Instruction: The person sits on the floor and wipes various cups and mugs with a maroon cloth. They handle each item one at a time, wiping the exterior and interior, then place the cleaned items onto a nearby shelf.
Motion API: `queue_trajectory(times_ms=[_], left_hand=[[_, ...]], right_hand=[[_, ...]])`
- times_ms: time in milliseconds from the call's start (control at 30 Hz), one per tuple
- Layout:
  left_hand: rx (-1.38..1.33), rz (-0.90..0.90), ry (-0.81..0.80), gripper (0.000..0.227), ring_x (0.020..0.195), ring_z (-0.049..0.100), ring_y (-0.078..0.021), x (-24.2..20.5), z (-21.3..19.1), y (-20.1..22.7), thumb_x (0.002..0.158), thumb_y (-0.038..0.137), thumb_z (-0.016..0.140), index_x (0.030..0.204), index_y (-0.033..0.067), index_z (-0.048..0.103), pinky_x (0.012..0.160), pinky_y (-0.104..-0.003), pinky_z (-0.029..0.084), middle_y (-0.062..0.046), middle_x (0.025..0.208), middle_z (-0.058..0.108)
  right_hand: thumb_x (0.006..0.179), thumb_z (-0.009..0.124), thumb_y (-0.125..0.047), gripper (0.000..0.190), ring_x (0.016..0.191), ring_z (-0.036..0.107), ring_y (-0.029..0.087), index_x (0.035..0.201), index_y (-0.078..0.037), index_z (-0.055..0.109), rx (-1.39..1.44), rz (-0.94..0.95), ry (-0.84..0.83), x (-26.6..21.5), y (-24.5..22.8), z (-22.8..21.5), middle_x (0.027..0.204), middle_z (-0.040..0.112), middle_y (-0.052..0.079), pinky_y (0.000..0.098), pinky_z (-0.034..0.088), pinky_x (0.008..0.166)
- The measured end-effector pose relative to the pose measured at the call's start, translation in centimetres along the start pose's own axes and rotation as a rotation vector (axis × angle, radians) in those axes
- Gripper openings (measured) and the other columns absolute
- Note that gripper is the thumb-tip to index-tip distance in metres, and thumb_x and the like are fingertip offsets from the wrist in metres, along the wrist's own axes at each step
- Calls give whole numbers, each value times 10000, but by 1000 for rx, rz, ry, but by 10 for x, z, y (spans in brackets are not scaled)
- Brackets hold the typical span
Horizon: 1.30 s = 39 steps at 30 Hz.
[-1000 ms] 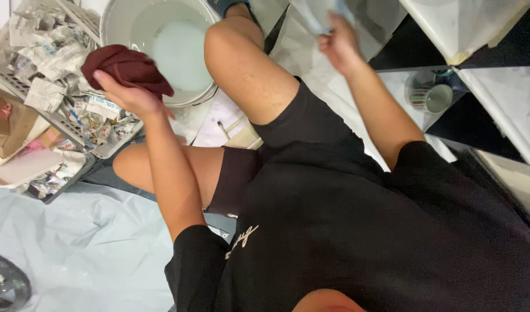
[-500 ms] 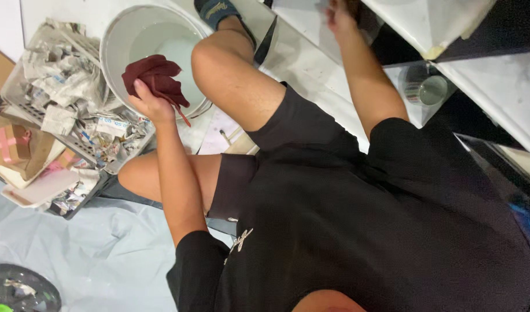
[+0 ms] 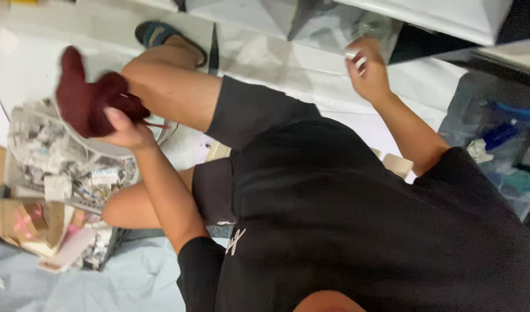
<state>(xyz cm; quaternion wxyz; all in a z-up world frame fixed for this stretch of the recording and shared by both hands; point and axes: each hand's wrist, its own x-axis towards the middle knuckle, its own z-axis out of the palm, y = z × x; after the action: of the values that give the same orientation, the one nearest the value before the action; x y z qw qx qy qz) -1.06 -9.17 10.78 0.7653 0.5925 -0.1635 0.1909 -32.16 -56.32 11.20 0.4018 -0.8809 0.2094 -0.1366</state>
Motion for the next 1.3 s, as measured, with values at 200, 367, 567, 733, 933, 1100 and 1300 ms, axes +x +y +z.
queue_trajectory(times_ms=[200, 367, 567, 733, 933, 1100, 1300], left_hand=[[13, 114, -324, 605, 1079, 644, -275, -28, 77, 68, 942, 342, 736, 1324, -73, 518, 1013, -423, 527, -169, 1225, 654], [302, 298, -738, 199, 848, 673, -355, -6, 110, 122, 796, 112, 751, 963, 5, 742, 755, -419, 530, -139, 981, 702], [552, 535, -735, 330, 987, 630, -454, 5, 127, 162, 596, 102, 801, 854, -49, 662, 869, -521, 514, -272, 1105, 628], [549, 452, -581, 280, 1131, 687, -427, 4, 89, 145, 653, -64, 845, 752, -37, 585, 1004, -480, 573, -139, 1244, 644], [15, -541, -209, 498, 827, 669, -241, 9, 23, 110, 760, 53, 700, 1161, 140, 418, 765, -324, 592, -101, 997, 633], [576, -79, -540, 741, 967, 591, -239, 41, -43, 88, 769, 13, 788, 1420, 68, 440, 864, -325, 538, -157, 1264, 544], [12, -232, -253, 1108, 1394, 466, -218, 18, -93, 67, 857, 170, 917, 1617, 59, 118, 1134, -353, 462, -122, 1539, 423]], right_hand=[[947, 828, -87, 459, 982, 647, 300, 1335, -48, 587, -284, -155, 230, -10, 45, -23, 1404, 490, 148, 347, 565, 776], [985, 829, -160, 254, 962, 659, 291, 1169, -99, 664, -416, 4, 162, 9, 78, -11, 1241, 606, 60, 413, 539, 787], [993, 799, -110, 147, 1045, 639, 321, 1090, -101, 689, -514, -238, 68, 6, 42, -24, 1162, 642, 72, 429, 526, 851], [943, 848, -109, 190, 981, 660, 246, 1079, -132, 718, -396, -560, -182, 22, -52, -15, 1112, 673, 28, 362, 548, 784], [845, 882, -20, 322, 942, 655, 270, 1113, -137, 749, -94, -1066, -333, 109, -186, 63, 1074, 668, 47, 398, 530, 782], [944, 857, -37, 258, 996, 672, 271, 1144, -114, 714, 152, -1281, -643, 183, -291, 197, 1135, 661, 69, 362, 544, 837], [975, 832, 4, 225, 993, 680, 244, 1154, -39, 701, 442, -1204, -1128, 203, -372, 325, 1112, 673, 64, 323, 529, 851]])
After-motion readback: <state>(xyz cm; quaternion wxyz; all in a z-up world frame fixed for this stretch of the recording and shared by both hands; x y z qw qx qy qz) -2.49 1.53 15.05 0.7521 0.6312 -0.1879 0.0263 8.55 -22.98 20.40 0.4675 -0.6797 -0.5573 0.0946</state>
